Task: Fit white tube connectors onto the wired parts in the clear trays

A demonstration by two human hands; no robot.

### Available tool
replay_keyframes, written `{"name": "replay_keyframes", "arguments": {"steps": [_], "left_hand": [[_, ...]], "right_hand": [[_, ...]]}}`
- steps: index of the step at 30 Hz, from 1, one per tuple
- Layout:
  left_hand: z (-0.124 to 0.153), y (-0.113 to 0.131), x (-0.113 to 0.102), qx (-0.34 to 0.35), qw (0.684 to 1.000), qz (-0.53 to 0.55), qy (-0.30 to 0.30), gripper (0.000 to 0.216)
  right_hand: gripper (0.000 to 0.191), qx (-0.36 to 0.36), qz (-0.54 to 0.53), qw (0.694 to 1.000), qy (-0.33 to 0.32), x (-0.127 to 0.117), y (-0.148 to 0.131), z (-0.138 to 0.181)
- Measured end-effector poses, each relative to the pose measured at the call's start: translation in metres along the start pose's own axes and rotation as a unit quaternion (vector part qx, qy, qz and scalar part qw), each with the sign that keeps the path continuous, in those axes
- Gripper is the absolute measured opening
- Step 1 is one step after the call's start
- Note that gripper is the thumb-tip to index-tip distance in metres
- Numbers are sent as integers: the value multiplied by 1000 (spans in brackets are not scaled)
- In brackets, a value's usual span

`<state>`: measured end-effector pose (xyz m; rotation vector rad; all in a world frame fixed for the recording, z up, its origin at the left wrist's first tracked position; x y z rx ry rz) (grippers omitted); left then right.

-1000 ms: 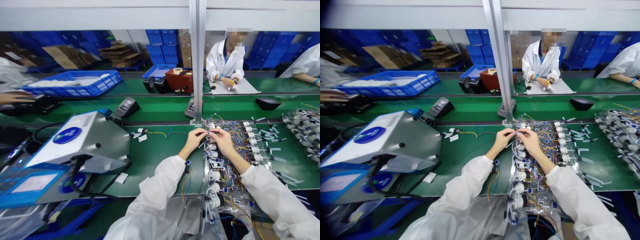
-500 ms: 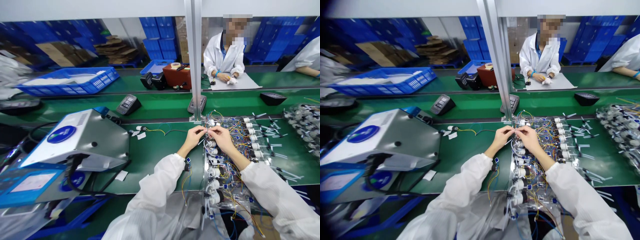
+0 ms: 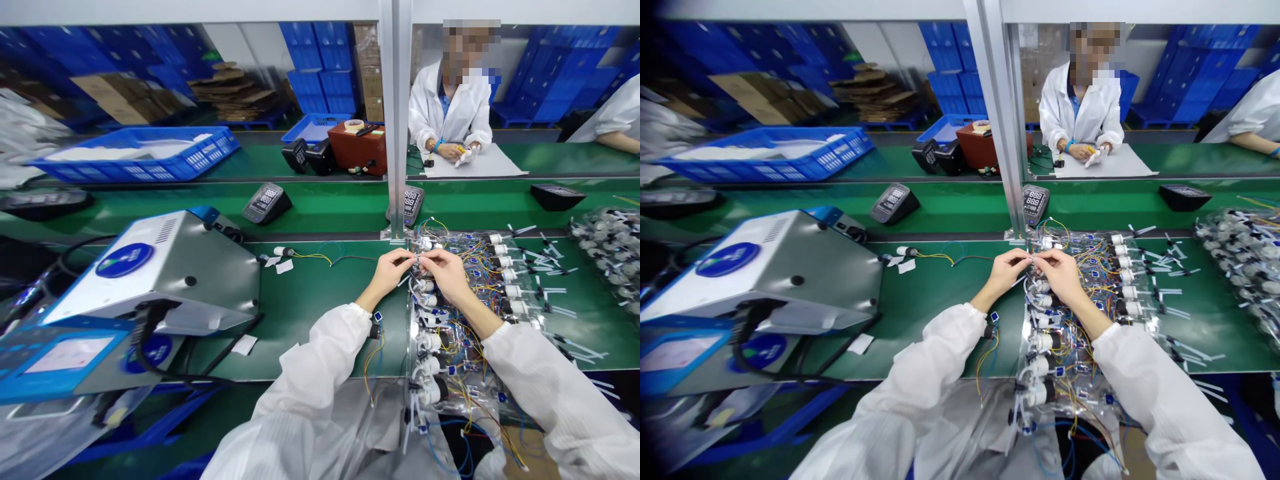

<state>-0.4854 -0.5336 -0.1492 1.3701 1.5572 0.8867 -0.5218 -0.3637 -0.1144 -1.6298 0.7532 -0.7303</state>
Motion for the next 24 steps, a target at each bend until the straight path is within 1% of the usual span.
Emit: {"name": "replay_keyframes", "arguments": {"steps": [9, 17, 21, 24], "left_hand": [[2, 0, 2, -14, 1000, 11, 3, 23], [3, 0, 1, -23, 1000, 4, 8, 24], [2, 5, 1, -5, 1000, -21, -4, 21], [3, 9, -1, 30, 998, -59, -9, 19]], "right_hand": [[33, 15, 28, 999, 0, 1, -1, 0], [33, 9, 62, 998, -10, 2, -4, 0], [31, -12, 89, 996, 0, 1, -4, 2], [27, -29, 133, 991, -9, 0, -3, 1]]}}
Point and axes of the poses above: each hand's wrist, its own z-axis away from the middle knuckle, its own x-axis out of the palm, y = z × x, the point moved 3 cm from there along -z, towards the middle knuckle, and after that the axes turned 13 degrees about -y, right-handed, at the moved point
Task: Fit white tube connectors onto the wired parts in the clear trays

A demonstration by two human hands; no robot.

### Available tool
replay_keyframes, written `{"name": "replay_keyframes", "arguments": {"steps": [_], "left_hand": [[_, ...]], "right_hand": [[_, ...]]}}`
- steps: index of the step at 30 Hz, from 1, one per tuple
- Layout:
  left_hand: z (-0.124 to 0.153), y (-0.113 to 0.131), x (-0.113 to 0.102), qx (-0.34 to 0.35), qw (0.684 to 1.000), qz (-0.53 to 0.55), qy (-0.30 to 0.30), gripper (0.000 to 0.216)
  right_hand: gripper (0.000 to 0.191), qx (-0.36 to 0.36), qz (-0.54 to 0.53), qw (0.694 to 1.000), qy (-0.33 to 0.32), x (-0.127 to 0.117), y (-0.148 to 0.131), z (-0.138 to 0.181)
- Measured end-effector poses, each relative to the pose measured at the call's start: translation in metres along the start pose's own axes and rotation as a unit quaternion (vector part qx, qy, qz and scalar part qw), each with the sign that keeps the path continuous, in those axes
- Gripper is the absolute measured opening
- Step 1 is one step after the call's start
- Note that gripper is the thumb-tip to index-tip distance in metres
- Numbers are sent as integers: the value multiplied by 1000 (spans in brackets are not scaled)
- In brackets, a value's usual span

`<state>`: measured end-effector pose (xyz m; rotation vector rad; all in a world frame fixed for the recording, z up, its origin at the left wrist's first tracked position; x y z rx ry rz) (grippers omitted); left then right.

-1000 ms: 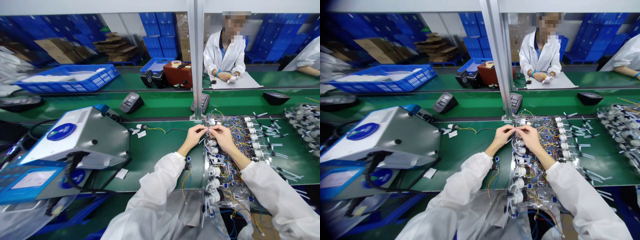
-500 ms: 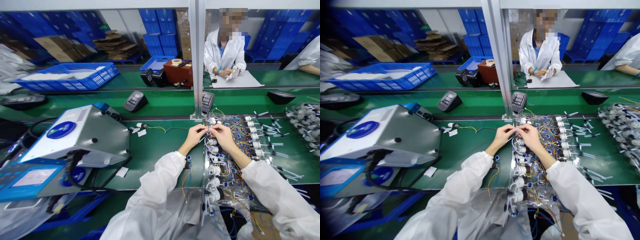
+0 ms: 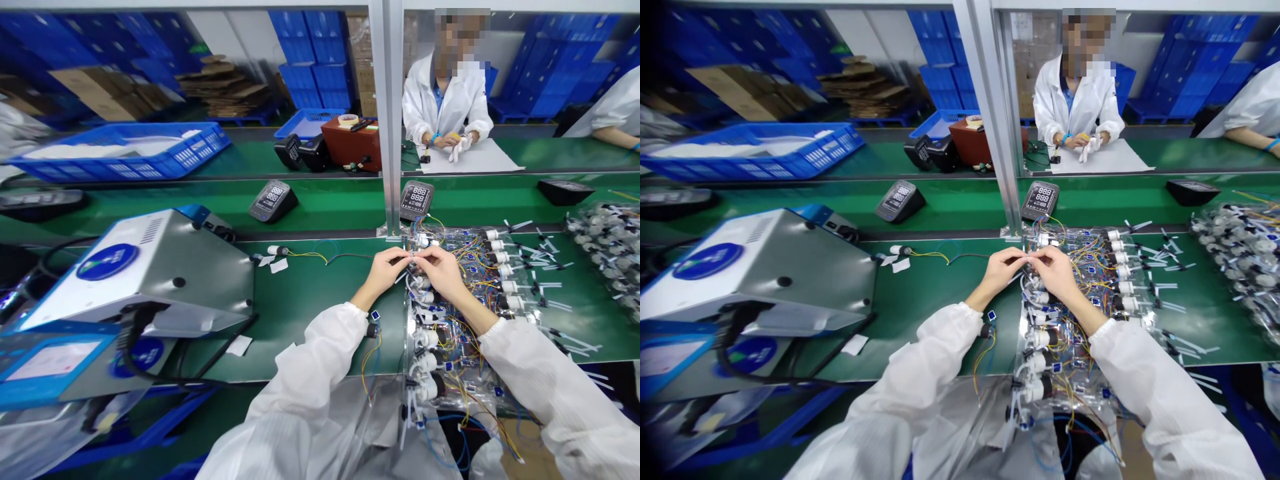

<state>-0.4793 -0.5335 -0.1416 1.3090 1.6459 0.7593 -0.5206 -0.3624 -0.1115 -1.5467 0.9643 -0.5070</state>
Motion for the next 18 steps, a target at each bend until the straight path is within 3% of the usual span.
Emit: {"name": "replay_keyframes", "arguments": {"steps": [6, 12, 18], "left_hand": [[2, 8, -6, 56, 996, -56, -35, 16], [-1, 11, -4, 40, 999, -16, -11, 16], [1, 3, -4, -10, 998, 42, 37, 19]], "right_hand": [[16, -29, 78, 996, -19, -1, 0, -1], [30, 43, -81, 996, -8, 1, -1, 1], [31, 57, -123, 991, -4, 0, -1, 2]]}}
Point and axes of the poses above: each hand's wrist, its own z-axis away from the middle knuckle, its own x-axis out of the palm, y = z × x, the point moved 3 cm from there along -z, towards the middle knuckle, and after that the axes turned 13 degrees about -y, right-handed, at the moved point
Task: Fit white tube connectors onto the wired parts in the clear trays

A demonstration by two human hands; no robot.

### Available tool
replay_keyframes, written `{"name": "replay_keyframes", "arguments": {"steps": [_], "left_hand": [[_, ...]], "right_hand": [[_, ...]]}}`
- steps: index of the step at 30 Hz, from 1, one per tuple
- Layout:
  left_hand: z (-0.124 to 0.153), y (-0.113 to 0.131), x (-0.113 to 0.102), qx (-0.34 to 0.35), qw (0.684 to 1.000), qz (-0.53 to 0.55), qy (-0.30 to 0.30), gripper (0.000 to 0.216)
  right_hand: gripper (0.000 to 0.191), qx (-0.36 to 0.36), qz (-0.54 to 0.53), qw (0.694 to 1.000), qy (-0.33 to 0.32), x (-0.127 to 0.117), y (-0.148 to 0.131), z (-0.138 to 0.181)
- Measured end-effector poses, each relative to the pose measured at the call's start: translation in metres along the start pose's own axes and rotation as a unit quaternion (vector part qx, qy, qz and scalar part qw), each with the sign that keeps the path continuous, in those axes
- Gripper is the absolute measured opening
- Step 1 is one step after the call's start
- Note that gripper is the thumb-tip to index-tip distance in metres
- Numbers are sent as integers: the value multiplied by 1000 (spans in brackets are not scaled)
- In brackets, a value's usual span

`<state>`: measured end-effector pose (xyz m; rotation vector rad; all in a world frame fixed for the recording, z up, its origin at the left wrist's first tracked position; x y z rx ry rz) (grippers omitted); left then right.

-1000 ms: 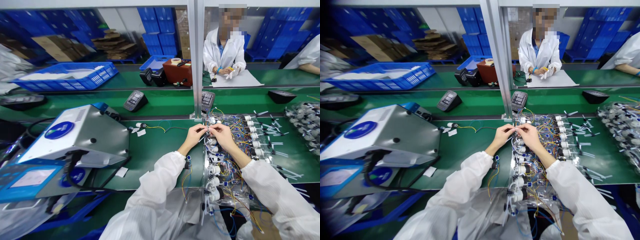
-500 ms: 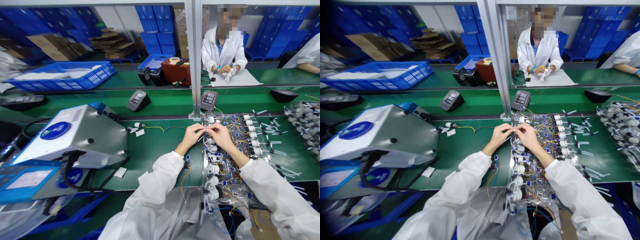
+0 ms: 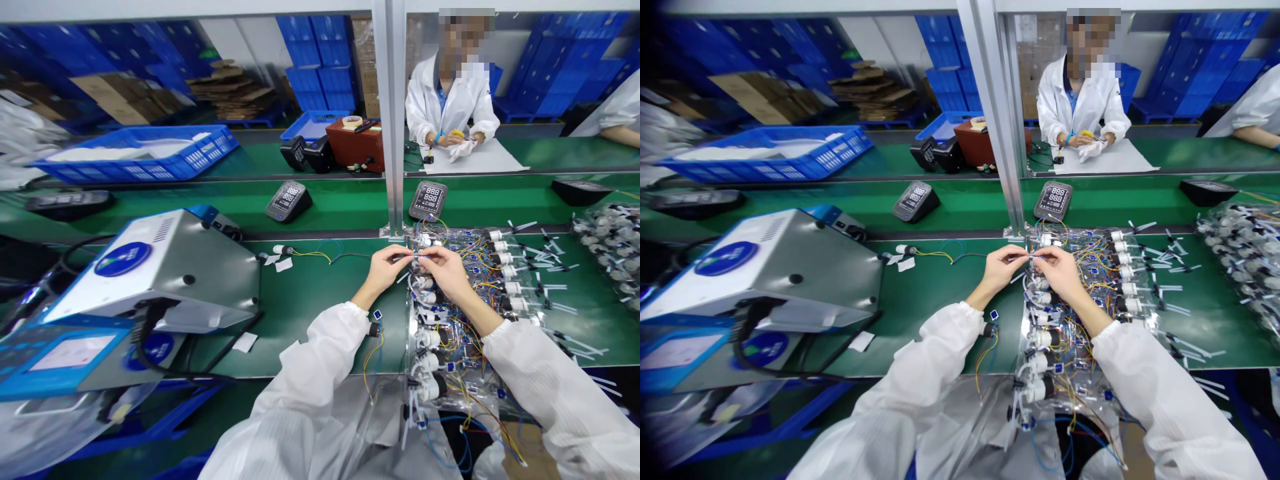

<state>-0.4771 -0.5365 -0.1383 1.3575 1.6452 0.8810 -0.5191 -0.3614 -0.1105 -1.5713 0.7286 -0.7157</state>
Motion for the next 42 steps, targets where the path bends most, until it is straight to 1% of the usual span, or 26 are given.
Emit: {"name": "replay_keyframes", "arguments": {"steps": [2, 4, 9, 16, 27, 31, 34, 36, 37, 39, 40, 41, 42], "left_hand": [[0, -2, 0, -17, 1000, 10, 4, 21], [0, -1, 0, -21, 1000, 12, 5, 21], [1, 5, 0, 2, 1000, 8, -5, 18], [1, 10, 1, 34, 999, 4, -30, 12], [0, 15, 0, 55, 997, -18, -59, 11], [1, 16, 2, 63, 996, -26, -63, 10], [-1, 16, 1, 55, 996, -41, -61, 12], [-4, 13, -3, 39, 998, -41, -36, 18], [-6, 10, -7, 27, 999, -35, 1, 23], [-7, 0, -20, -4, 993, -6, 114, 34], [-6, -7, -26, -26, 985, 11, 172, 36], [-5, -15, -32, -54, 975, 27, 216, 34], [-4, -22, -35, -88, 967, 43, 235, 33]], "right_hand": [[31, 1, 1, 1000, 3, 0, 1, 0], [32, -4, 10, 1000, 3, 0, 2, 1], [32, -23, 37, 999, -7, -1, 3, 0], [29, -30, 60, 998, -15, -2, 1, 0], [29, -37, 84, 995, -34, 0, -6, 2], [26, -32, 81, 995, -37, 0, -5, 3], [25, -25, 68, 997, -35, 1, -2, 0], [25, -11, 63, 998, -31, 2, -2, -2], [23, -10, 76, 997, -27, 3, -4, -3], [16, -34, 158, 986, -30, 3, -16, 0], [12, -56, 221, 973, -47, 3, -24, 2], [8, -80, 286, 952, -75, 2, -34, 6], [6, -99, 344, 928, -105, -1, -43, 9]]}}
Point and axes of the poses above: each hand's wrist, its own z-axis away from the middle knuckle, its own x-axis out of the palm, y = z × x, the point moved 3 cm from there along -z, towards the middle knuckle, and after that the axes turned 13 degrees about -y, right-handed, at the moved point
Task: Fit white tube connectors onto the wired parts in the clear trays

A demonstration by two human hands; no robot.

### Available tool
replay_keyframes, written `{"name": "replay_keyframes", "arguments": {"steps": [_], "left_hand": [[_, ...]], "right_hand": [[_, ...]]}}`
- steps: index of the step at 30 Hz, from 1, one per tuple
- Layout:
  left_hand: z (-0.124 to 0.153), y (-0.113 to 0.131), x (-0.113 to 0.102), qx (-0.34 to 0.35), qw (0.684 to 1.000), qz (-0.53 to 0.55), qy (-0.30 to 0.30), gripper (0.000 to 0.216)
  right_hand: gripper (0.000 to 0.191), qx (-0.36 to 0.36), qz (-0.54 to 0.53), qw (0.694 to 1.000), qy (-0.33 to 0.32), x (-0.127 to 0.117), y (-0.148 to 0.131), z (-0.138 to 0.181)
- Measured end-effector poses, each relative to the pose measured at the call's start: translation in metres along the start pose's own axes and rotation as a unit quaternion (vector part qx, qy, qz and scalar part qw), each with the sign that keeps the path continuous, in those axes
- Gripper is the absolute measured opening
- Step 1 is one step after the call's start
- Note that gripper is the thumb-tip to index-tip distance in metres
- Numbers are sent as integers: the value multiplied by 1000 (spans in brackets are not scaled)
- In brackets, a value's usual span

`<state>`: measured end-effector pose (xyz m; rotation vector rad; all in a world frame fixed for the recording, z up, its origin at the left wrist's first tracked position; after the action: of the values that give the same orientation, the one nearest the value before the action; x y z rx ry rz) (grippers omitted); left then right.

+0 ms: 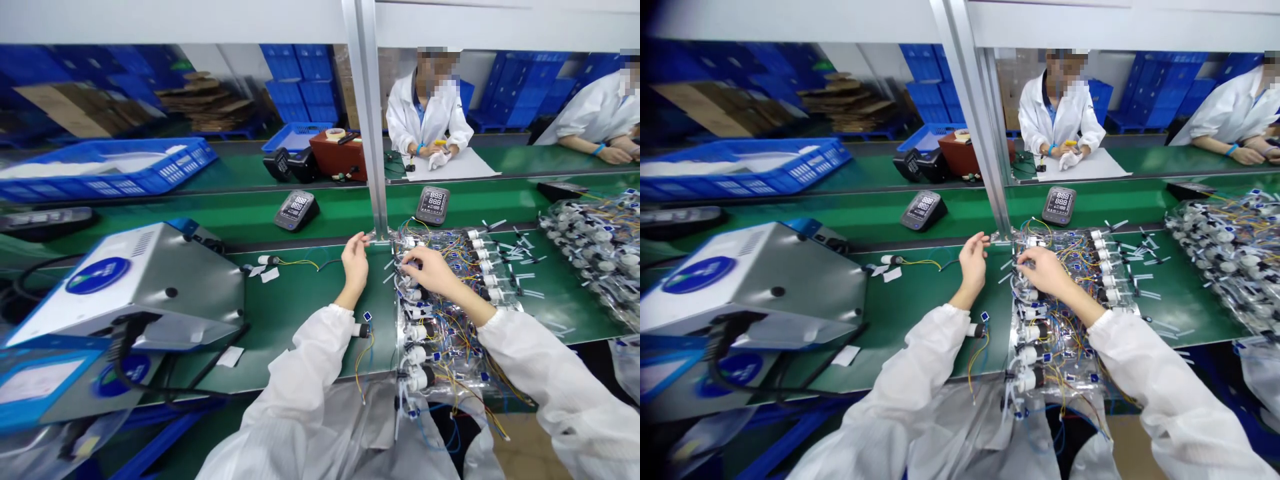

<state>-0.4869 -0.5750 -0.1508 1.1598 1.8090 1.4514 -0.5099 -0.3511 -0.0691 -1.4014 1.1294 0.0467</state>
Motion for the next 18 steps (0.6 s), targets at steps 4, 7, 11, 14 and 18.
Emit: {"name": "replay_keyframes", "arguments": {"steps": [4, 7, 11, 14, 18], "left_hand": [[-3, -22, 7, -164, 978, 17, -126, 48], [-7, -19, 21, -174, 965, 20, -194, 54], [-19, 0, 38, -113, 974, -21, -197, 47], [-28, 20, 45, -74, 975, -45, -205, 38], [-38, 61, 34, 5, 992, 4, -130, 36]], "right_hand": [[4, 28, 118, 993, 5, -46, 6, 7], [8, 129, 80, 984, 90, -79, 38, -5], [53, 144, -3, 985, 97, -79, 69, -44], [63, 136, -79, 987, 43, -62, 71, -71], [12, 104, -258, 957, 81, -67, 60, -80]]}}
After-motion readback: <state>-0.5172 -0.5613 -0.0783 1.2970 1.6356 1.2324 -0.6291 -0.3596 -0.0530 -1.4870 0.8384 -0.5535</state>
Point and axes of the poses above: each hand's wrist, its own z-axis away from the middle knuckle, its own x-axis out of the palm, y = z × x, the point moved 3 cm from there along -z, towards the middle knuckle, and after that the axes turned 13 degrees about -y, right-handed, at the moved point
